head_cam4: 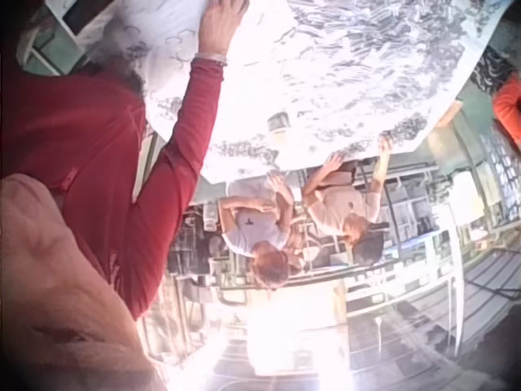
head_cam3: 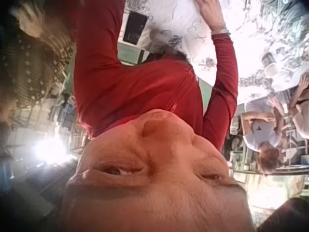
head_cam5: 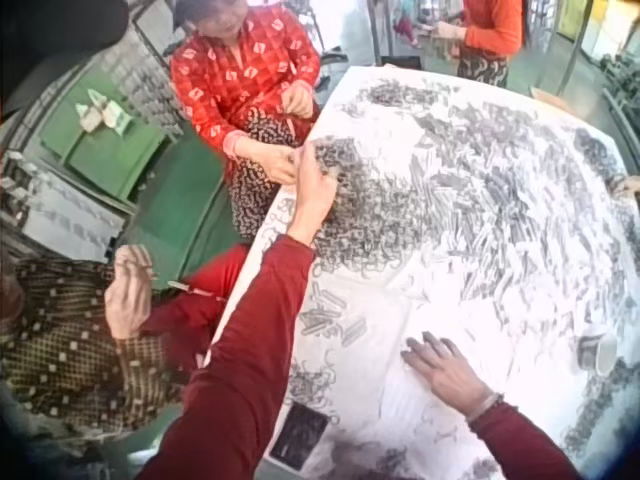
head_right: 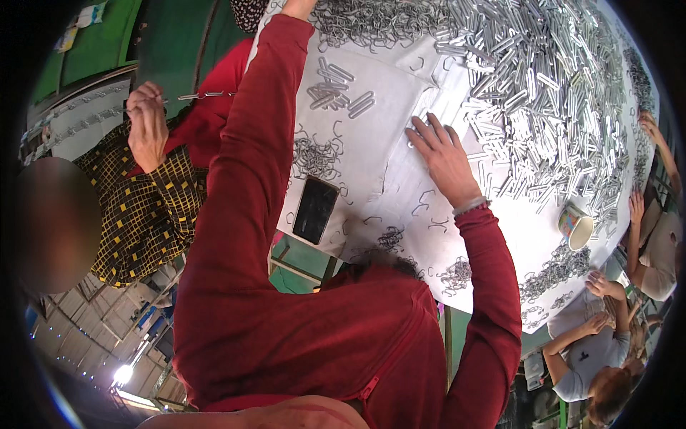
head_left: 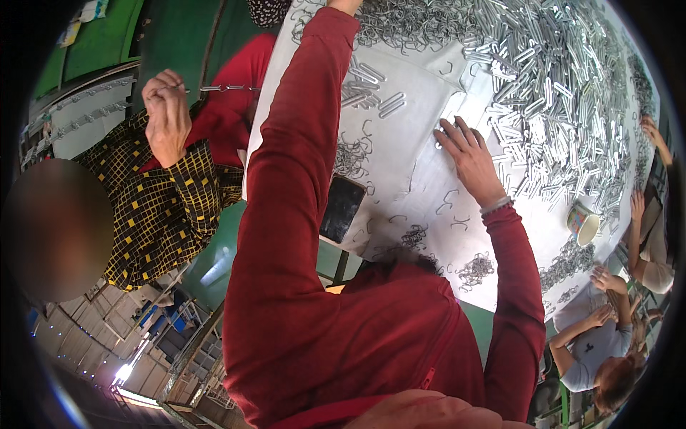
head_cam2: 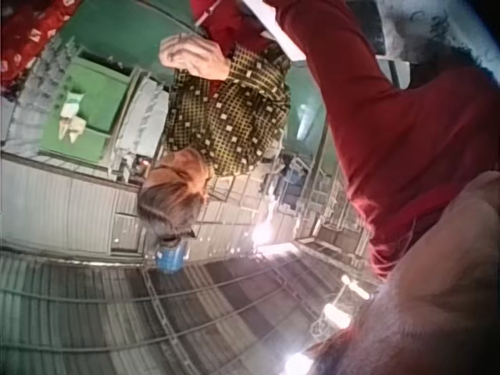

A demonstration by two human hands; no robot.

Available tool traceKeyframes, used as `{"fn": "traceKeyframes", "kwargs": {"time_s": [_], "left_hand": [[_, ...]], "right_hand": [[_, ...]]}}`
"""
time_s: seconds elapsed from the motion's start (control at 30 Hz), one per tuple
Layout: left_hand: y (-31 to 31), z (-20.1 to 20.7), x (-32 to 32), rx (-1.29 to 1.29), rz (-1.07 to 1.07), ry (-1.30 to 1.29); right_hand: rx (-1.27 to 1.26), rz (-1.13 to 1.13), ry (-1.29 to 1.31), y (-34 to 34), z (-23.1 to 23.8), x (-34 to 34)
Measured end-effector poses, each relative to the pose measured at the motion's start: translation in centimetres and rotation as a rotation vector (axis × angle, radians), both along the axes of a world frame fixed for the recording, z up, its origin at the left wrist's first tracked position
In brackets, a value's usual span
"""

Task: The person sits at a table and repeatedly picks up small metal wire pieces and cylindrical components, then connects them by hand. The person occasionally places the assembled units on the table or into a nearby container.

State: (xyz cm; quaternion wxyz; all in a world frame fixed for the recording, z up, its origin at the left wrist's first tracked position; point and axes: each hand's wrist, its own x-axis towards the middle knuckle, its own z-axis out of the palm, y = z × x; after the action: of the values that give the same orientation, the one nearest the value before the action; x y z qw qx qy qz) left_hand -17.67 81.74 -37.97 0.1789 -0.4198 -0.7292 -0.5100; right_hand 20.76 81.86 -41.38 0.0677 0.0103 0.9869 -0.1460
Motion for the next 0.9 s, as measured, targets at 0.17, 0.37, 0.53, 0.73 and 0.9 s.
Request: {"fn": "traceKeyframes", "kwargs": {"time_s": [0.17,0.37,0.53,0.73,0.9], "left_hand": [[1.1,-0.6,0.2,-0.184,-0.131,-0.144],[0.1,-2.6,-1.3,-0.181,0.008,-0.122],[-1.2,0.6,0.2,-0.248,-0.062,-0.140],[-1.8,-1.0,-0.5,-0.268,0.041,-0.028],[-1.3,2.3,-0.2,-0.254,-0.039,-0.003]], "right_hand": [[-0.063,-0.157,0.041,-0.2,-1.4,2.7],[-0.039,-0.159,0.120,-0.7,-1.0,3.0],[-0.021,-0.222,0.212,-1.1,-3.0,4.0],[0.088,-0.228,0.266,-2.1,-3.0,4.4],[0.121,-0.225,0.293,-1.5,-3.4,4.7]]}}
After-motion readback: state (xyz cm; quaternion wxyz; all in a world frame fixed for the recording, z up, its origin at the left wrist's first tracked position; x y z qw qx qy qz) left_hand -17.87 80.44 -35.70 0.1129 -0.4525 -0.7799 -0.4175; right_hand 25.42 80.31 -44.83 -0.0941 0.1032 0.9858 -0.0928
